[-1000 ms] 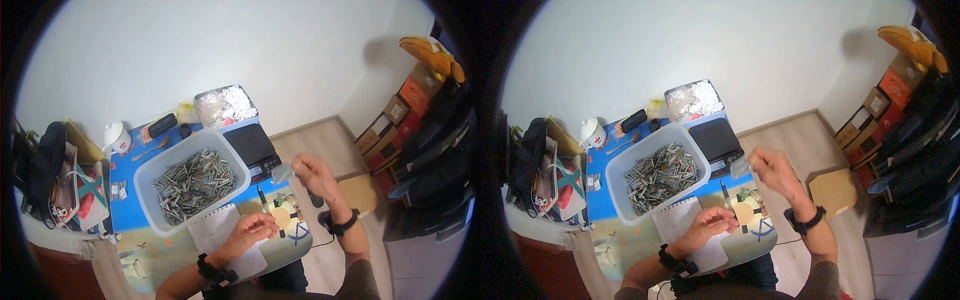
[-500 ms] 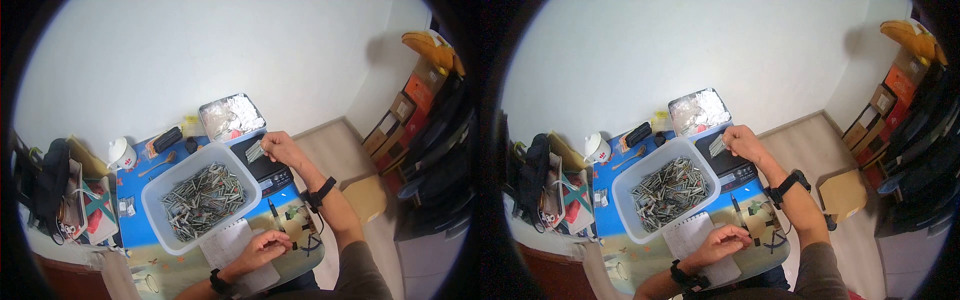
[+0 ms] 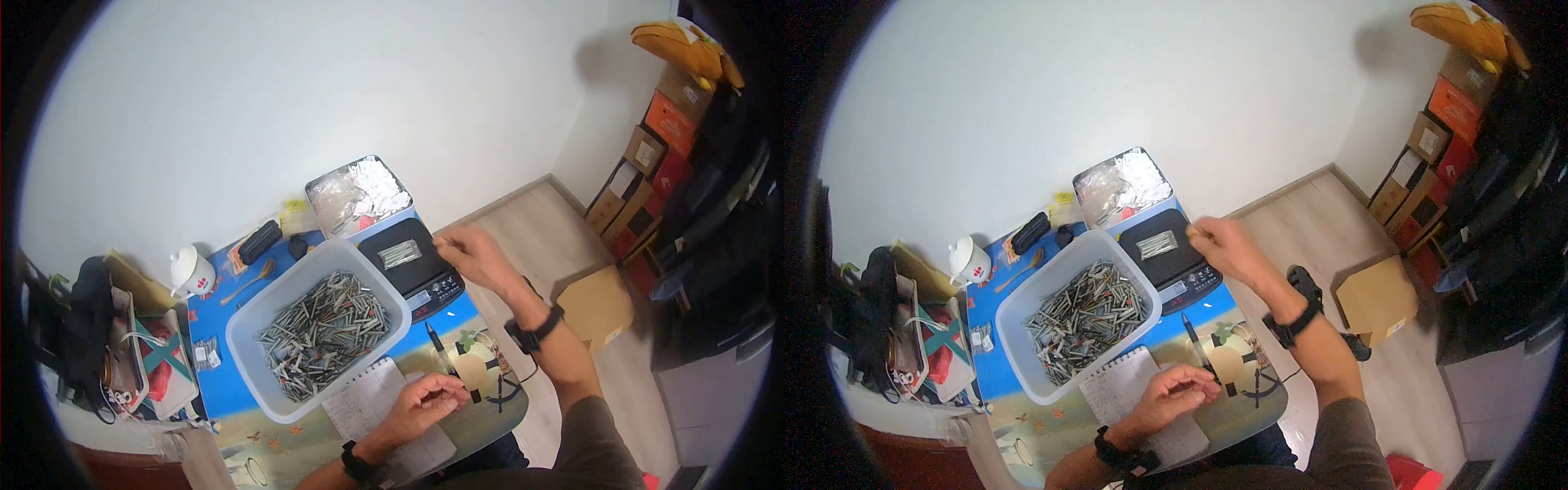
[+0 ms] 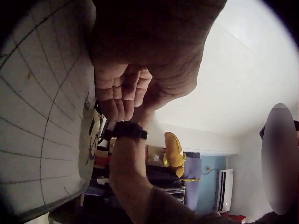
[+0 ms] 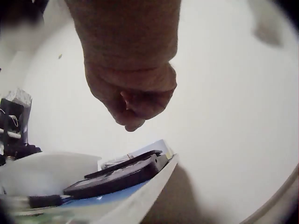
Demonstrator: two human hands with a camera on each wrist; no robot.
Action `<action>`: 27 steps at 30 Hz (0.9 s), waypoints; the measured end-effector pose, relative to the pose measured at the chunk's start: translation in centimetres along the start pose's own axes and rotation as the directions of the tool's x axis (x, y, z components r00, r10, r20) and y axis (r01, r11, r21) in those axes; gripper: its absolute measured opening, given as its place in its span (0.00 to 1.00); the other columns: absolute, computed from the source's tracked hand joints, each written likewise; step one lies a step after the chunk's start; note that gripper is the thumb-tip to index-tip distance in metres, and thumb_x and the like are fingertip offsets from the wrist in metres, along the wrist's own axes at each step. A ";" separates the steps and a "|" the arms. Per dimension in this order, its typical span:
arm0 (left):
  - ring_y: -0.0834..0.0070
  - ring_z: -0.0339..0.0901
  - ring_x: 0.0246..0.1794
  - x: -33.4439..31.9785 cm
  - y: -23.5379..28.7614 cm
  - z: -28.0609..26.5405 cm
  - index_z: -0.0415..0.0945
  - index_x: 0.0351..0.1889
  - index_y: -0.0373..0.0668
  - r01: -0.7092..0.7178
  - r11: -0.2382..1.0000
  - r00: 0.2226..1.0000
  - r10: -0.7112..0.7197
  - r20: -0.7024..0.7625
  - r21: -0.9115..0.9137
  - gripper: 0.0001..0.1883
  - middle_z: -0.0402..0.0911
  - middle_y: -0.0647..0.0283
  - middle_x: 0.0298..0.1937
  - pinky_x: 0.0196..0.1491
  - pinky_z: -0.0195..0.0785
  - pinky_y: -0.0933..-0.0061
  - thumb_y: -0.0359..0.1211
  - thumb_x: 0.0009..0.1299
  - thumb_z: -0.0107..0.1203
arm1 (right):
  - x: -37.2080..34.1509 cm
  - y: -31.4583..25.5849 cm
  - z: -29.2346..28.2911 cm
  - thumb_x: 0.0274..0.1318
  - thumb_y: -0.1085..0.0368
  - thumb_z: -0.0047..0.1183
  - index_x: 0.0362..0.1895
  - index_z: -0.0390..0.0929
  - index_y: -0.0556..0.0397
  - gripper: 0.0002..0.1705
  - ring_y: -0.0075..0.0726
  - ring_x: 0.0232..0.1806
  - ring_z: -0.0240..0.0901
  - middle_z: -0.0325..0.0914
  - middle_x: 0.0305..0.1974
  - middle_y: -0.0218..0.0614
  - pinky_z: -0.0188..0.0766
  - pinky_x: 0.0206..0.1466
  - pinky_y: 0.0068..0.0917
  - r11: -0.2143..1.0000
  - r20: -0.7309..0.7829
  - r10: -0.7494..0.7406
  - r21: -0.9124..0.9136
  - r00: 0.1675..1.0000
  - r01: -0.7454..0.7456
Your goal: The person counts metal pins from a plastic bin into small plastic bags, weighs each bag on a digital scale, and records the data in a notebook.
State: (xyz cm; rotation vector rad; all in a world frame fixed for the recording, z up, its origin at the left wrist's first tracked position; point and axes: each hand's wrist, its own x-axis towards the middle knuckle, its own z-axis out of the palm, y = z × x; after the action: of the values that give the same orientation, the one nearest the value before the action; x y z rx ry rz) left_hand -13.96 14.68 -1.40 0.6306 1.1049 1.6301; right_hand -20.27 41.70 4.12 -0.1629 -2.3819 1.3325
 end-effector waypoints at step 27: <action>0.71 0.79 0.50 -0.4 1.8 1.2 0.75 0.55 0.38 0.029 0.998 0.995 -0.024 -0.092 0.061 0.13 0.83 0.57 0.49 0.57 0.72 0.68 0.27 0.72 0.55 | -36.5 10.4 0.1 0.56 0.67 0.50 0.52 0.79 0.51 0.19 0.55 0.54 0.76 0.80 0.51 0.49 0.73 0.58 0.45 0.829 0.537 0.523 -0.500 0.662 -0.249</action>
State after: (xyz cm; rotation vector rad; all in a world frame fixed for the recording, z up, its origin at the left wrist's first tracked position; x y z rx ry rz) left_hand -13.64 14.63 0.83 0.5841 1.2295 1.6202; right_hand 11.96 36.53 -15.19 -0.4073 -3.3836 1.1951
